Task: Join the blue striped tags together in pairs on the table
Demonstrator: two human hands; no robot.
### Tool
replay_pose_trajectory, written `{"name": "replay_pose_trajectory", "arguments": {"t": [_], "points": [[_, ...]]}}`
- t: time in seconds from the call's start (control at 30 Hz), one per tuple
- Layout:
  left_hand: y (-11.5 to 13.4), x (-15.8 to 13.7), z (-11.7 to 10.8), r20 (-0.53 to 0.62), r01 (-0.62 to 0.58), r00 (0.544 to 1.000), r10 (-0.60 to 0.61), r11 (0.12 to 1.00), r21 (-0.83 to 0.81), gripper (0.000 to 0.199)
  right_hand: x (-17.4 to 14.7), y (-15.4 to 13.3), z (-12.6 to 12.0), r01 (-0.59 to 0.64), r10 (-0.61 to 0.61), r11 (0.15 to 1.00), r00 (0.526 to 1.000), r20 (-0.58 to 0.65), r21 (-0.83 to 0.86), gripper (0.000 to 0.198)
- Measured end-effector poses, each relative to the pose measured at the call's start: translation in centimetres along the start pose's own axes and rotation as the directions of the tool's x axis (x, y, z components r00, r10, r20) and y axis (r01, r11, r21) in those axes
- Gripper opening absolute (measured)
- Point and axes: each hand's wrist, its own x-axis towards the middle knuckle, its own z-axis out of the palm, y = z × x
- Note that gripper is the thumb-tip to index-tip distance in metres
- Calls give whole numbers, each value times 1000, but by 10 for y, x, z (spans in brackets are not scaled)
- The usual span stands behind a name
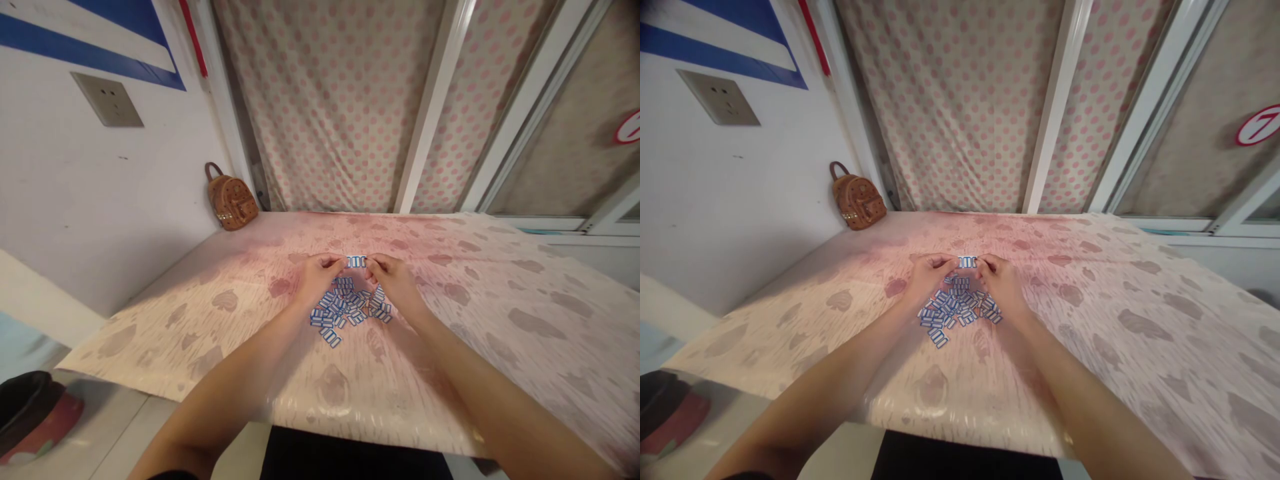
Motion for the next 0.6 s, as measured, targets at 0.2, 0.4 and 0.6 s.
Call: {"name": "replay_pose_trajectory", "arguments": {"t": [0.2,0.4,0.6], "points": [[7,-6,4,23,72,997,-71,994,-78,11,-1,1,6,-27,27,996,1000,7,90,28],[9,-7,5,27,73,997,-71,994,-83,11,-1,4,6,-40,42,994,999,-21,100,29],[6,-7,6,20,-6,1000,6,999,-31,10,-2,5,9,-36,39,995,999,-27,89,29]]}}
